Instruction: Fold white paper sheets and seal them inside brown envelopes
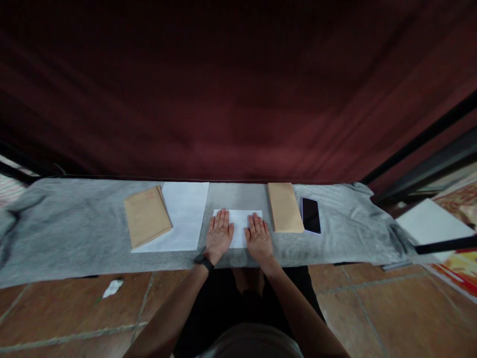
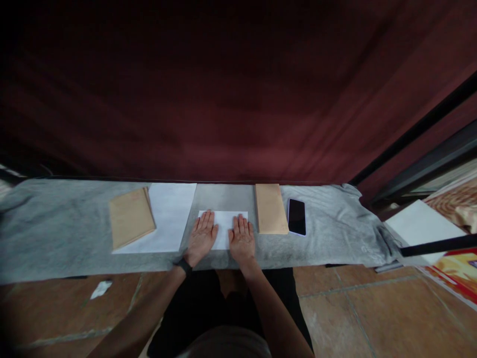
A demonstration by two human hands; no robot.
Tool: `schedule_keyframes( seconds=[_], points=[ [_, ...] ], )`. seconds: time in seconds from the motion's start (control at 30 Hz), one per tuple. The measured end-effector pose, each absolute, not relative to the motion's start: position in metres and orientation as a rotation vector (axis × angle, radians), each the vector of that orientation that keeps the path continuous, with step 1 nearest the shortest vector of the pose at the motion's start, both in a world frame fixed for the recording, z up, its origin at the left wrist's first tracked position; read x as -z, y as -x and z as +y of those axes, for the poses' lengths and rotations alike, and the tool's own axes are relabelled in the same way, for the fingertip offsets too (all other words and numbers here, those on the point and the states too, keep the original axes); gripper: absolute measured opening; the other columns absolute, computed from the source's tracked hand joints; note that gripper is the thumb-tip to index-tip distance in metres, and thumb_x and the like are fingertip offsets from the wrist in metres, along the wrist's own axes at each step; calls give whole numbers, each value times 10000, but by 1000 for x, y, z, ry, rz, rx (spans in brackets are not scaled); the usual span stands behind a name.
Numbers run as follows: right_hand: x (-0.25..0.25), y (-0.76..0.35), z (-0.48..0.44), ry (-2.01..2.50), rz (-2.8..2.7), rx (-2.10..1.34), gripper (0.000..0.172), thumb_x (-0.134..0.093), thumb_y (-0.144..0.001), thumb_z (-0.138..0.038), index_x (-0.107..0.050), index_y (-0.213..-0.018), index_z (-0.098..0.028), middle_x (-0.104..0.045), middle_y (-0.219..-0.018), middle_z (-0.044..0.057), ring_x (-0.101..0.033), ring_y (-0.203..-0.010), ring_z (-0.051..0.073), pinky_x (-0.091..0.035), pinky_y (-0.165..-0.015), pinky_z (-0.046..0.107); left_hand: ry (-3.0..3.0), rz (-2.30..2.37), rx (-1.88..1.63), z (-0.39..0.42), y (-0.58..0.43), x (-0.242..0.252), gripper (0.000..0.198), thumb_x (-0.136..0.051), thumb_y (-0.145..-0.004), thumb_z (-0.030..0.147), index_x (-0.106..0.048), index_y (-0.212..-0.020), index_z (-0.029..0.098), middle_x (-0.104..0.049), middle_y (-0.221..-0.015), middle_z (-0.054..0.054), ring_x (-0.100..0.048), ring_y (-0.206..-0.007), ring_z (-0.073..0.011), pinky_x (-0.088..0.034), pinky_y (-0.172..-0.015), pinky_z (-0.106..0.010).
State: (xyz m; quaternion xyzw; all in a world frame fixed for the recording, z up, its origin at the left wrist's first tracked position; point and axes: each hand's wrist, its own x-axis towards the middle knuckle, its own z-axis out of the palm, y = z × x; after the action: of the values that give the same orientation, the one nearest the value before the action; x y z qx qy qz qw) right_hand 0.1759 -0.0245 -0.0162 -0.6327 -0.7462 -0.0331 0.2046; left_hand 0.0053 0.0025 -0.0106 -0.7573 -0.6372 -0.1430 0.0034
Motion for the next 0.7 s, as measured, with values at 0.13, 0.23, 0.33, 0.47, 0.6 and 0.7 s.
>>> schedule_keyframes(
  seconds=[0.13,0.23,0.33,0.47,0.6,0.7],
  points=[
    [17,-176,-25,1746,-2059,95,532,-348,-1042,-325,-361,-1526,-105,-384,-1556,170,-391,-1425,293,-297,-1159,494,2245,-2094,476,-10,12,10,613,-272,-1000,361,-290,-1548,87,-348,-1585,-153,-269,-1494,-268,-256,-1212,-482],
    [18,-175,-26,1743,-2050,97,533,-341,-1043,-322,-347,-1533,-111,-387,-1554,166,-385,-1430,293,-294,-1159,499,2204,-2107,512,-21,18,9,630,-276,-998,374,-306,-1529,38,-360,-1570,-197,-300,-1479,-296,-276,-1203,-488],
    [18,-175,-26,1761,-2051,91,535,-348,-1044,-328,-347,-1532,-108,-378,-1558,165,-387,-1429,294,-288,-1163,494,2202,-2071,566,-31,20,7,620,-301,-984,359,-316,-1521,49,-429,-1529,-203,-373,-1440,-320,-347,-1158,-509],
    [17,-175,-26,1768,-2052,89,533,-360,-1043,-336,-361,-1527,-113,-377,-1559,158,-396,-1424,289,-281,-1168,484,2197,-2157,637,-35,19,-1,589,-362,-940,287,-370,-1483,59,-583,-1389,-193,-538,-1299,-309,-435,-1085,-460],
    [16,-175,-26,1781,-2055,79,535,-369,-1039,-335,-369,-1522,-106,-377,-1557,162,-390,-1427,287,-270,-1171,476,2138,-2535,926,-25,20,-21,565,-488,-865,280,-479,-1386,62,-684,-1186,-186,-625,-1136,-314,-457,-1025,-454],
    [15,-174,-26,1807,-2069,39,541,-359,-1037,-342,-367,-1524,-107,-360,-1565,156,-380,-1434,288,-257,-1175,470,1911,-2908,1464,-17,22,-36,513,-634,-744,268,-589,-1241,145,-717,-957,-82,-663,-982,-273,-494,-911,-392]
  ],
)
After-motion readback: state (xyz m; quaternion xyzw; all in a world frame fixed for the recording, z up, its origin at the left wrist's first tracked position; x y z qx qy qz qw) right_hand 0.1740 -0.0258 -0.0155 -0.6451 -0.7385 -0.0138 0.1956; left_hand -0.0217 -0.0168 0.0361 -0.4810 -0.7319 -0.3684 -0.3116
